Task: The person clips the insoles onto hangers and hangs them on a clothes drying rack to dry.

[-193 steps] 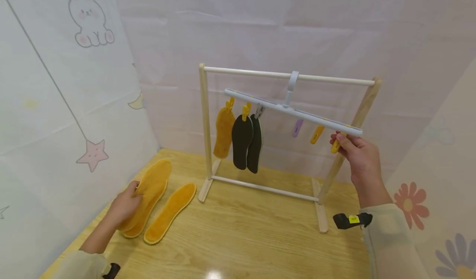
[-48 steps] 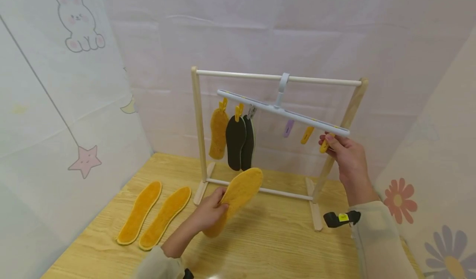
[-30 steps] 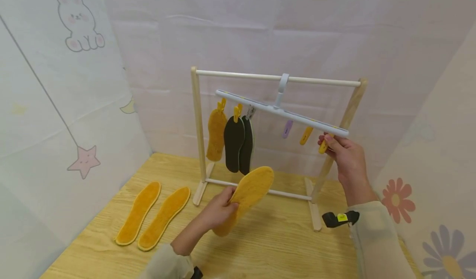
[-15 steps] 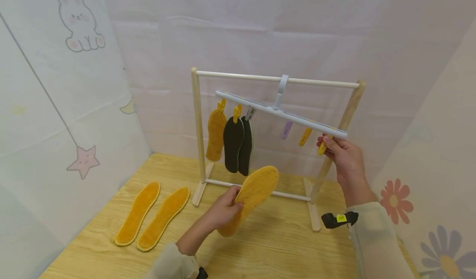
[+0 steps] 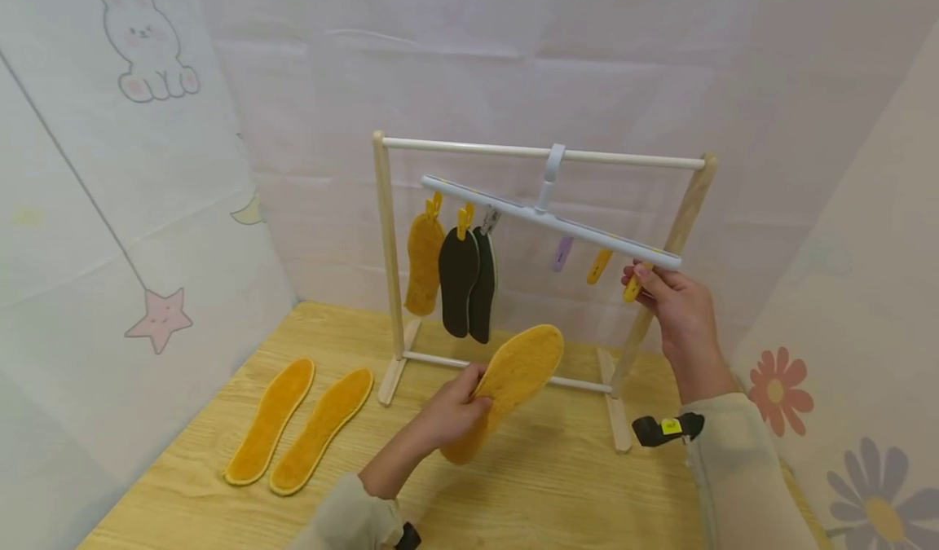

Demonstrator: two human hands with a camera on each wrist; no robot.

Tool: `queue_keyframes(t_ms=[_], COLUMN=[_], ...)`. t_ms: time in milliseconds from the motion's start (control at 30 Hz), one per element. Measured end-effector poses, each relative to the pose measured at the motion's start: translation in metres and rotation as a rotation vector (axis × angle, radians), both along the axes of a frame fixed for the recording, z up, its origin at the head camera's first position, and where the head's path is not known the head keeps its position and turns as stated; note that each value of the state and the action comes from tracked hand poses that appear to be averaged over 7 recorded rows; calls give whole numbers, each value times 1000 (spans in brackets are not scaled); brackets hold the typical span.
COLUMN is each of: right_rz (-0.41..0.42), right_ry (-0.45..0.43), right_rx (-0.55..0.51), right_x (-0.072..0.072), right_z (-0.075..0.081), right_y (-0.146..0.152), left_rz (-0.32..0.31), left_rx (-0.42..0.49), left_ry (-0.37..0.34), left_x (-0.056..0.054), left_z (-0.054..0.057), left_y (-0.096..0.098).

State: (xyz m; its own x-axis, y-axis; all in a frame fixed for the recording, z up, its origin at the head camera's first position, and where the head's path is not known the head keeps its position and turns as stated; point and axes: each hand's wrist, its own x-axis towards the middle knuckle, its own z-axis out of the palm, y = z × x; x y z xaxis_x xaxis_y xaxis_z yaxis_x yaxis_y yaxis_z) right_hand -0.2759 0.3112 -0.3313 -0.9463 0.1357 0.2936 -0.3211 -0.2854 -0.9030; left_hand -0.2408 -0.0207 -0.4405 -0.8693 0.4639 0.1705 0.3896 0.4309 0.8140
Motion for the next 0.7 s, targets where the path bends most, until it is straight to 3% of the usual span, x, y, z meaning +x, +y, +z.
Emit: queue_keyframes(t_ms=[267, 700], right_rz=[24, -13], right_ry=[6, -15], right_rx=[-25, 9], right_x=[1, -1], right_z=[-2, 0], right_y=[3, 0], left_rz=[-9, -46], left_rx=[10, 29], left_ry=[2, 8], left_x=[0, -1], left_z=[0, 3], left_y=[5, 21])
